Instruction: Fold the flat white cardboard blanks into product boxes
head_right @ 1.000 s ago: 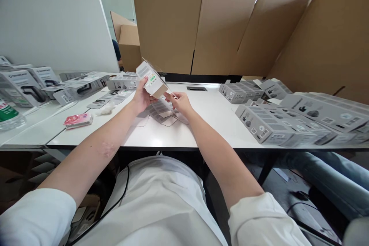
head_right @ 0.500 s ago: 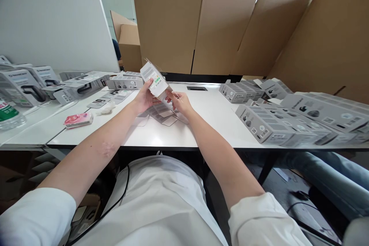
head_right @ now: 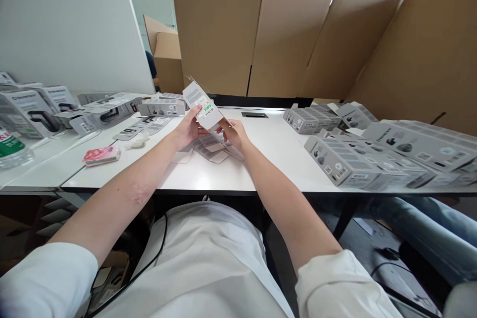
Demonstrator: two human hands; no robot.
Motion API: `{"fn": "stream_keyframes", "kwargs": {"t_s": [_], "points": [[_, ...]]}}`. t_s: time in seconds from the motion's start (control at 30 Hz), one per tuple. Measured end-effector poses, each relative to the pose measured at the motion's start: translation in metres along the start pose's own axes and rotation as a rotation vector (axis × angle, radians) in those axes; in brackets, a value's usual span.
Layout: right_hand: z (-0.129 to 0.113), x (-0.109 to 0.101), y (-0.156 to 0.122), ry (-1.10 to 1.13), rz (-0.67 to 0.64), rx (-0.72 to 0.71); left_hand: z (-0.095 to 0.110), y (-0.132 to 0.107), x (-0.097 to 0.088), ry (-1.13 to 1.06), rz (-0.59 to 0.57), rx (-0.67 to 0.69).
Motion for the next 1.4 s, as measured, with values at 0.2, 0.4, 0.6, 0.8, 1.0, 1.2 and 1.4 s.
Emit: {"fn": "stream_keyframes", "kwargs": {"t_s": [0.2,0.4,0.6,0.8,1.0,1.2,1.4], "points": [[0.003,-0.001,0.002,0.015,0.001,-0.024,-0.001,-0.001,-0.001,0.026,-0.007,-0.018],[0.001,0.001,0.001,0.069,-0.035,-0.063,-0.002,-0.001,0.0,0.004,0.013,-0.012],[-0.001,0.005,-0.002,0.03,-0.032,-0.035,0.002,0.002,-0.005,-0.059,0.141,0.034],[0.006,0.002,0.001,0.036,-0.055,-0.059,0.004,0.005,-0.014,-0.098,0.195,0.043],[0.004,0.002,0.001,0.057,-0.065,-0.072,0.002,0.003,-0.008,-0.047,0.135,0.022],[-0.001,0.003,-0.001,0.095,-0.049,-0.054,0.0,0.001,-0.002,-0.007,0.088,0.018],[-0.002,0.002,-0.001,0.107,-0.055,-0.07,-0.001,-0.001,0.0,-0.006,0.07,-0.006]]}}
Point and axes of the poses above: each hand's wrist, its own y-axis towards the middle knuckle, its own x-axis out of the palm, z = x × y, the point moved 5 cm from there along y, towards the middle knuckle, and after that the axes turned 15 degrees about y, right-handed, at the moved point
